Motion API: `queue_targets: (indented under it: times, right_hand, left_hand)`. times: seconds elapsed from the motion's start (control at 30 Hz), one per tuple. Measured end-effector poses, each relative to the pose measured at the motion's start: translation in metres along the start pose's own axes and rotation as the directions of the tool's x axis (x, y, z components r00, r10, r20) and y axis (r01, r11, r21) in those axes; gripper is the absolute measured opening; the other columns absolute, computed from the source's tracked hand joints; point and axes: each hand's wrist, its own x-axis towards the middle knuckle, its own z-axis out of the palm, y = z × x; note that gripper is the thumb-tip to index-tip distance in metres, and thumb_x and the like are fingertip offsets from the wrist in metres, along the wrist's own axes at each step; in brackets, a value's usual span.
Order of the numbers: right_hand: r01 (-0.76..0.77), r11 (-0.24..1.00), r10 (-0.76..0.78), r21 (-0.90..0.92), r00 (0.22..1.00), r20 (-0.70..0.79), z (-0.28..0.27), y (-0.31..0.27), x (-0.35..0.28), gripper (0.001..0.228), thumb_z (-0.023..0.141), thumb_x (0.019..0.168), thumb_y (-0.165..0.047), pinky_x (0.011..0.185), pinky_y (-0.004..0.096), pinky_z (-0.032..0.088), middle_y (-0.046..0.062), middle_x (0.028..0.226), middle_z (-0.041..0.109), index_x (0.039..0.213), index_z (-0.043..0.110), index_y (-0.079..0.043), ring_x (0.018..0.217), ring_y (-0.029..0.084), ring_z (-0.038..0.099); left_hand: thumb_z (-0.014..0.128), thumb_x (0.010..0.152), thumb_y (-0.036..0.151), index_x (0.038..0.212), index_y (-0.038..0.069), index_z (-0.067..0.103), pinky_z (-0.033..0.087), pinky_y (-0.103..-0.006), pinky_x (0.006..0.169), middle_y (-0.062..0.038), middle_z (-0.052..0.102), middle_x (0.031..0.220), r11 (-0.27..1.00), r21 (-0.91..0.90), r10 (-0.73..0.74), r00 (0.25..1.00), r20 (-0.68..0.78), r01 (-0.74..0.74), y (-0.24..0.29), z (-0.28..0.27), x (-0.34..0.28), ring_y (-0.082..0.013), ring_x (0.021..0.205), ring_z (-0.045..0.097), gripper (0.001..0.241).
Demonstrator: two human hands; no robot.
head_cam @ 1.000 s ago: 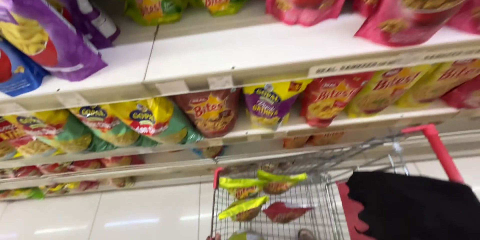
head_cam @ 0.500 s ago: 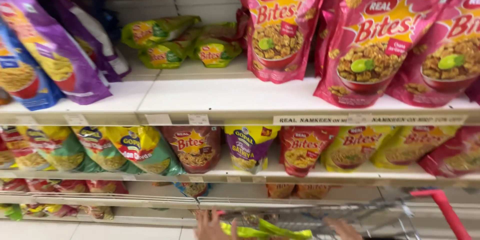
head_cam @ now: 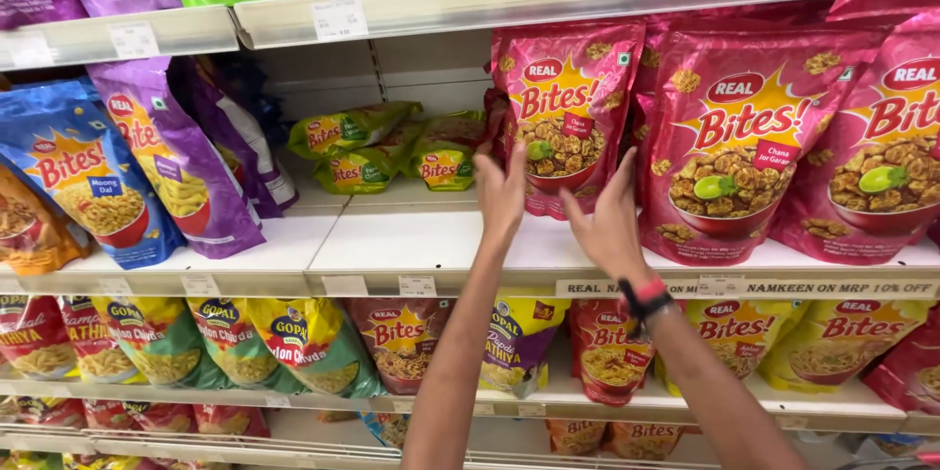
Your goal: Picking various snack packets from supermarket shelves and placing them into a shopping cart.
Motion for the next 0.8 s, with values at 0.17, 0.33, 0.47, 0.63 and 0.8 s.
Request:
queue_targets:
  times: [0.17,0.33,0.47,0.63,0.8]
  right_hand:
    - [-0.324,0.946,0.324,-0.004,0.946,-0.006,0.042,0.024,0.03,0.113,0.085,0.091,-0.046,0.118,0.052,0.029,0.046,0.148,0.035,0.15,0.015,0.02,0.142,0.055,0.035]
    - [-0.372,0.918,0.379,0.139,0.925,-0.031,0.0,-0.025,0.032,0.096,0.083,0.081,-0.05,0.095,0.052,0.049,0.032,0.127,0.06,0.14,0.033,0.008,0.116,0.046,0.061]
    - [-0.342,0.922,0.359,0.183,0.931,-0.07,-0.02,-0.052,0.022,0.072,0.084,0.086,-0.045,0.088,0.05,0.054,0.027,0.115,0.067,0.123,0.044,0.003,0.105,0.042,0.069]
    - [-0.319,0.908,0.336,0.27,0.942,-0.017,-0.058,-0.092,-0.006,0.064,0.085,0.084,-0.038,0.081,0.046,0.057,0.024,0.109,0.07,0.114,0.046,0.003,0.098,0.035,0.073]
    - [-0.511,0.783,0.47,0.354,0.859,0.202,-0.102,-0.136,-0.047,0.061,0.083,0.076,-0.031,0.067,0.042,0.061,0.017,0.102,0.076,0.117,0.05,-0.001,0.083,0.026,0.077]
  left_hand:
    - [0.069,0.08,0.066,0.15,-0.001,0.037,0.043,-0.0477,0.105,-0.035,0.05,0.137,0.998,0.065,-0.015,0.998,0.066,0.011,-0.006,0.013,0.02,-0.0478,0.124,0.053,0.102]
    - [0.072,0.076,0.068,0.128,0.005,0.058,0.051,-0.047,0.094,-0.023,0.07,0.109,0.983,0.17,-0.091,0.99,0.11,0.072,0.029,-0.01,0.01,-0.0399,0.104,0.069,0.084]
    - [0.075,0.08,0.063,0.101,0.002,0.07,0.057,-0.0433,0.084,-0.017,0.078,0.091,0.985,0.173,-0.041,0.995,0.091,0.025,0.039,-0.025,0.002,-0.0318,0.088,0.077,0.065]
    - [0.076,0.08,0.056,0.1,0.001,0.069,0.059,-0.0385,0.077,-0.017,0.079,0.091,0.996,0.061,-0.064,0.993,0.101,0.058,0.093,-0.071,-0.042,-0.0254,0.083,0.078,0.059]
    - [0.078,0.081,0.049,0.102,0.002,0.07,0.057,-0.0378,0.075,-0.015,0.078,0.091,0.996,0.082,-0.044,0.998,0.049,0.039,0.11,-0.107,-0.112,-0.0233,0.081,0.076,0.051]
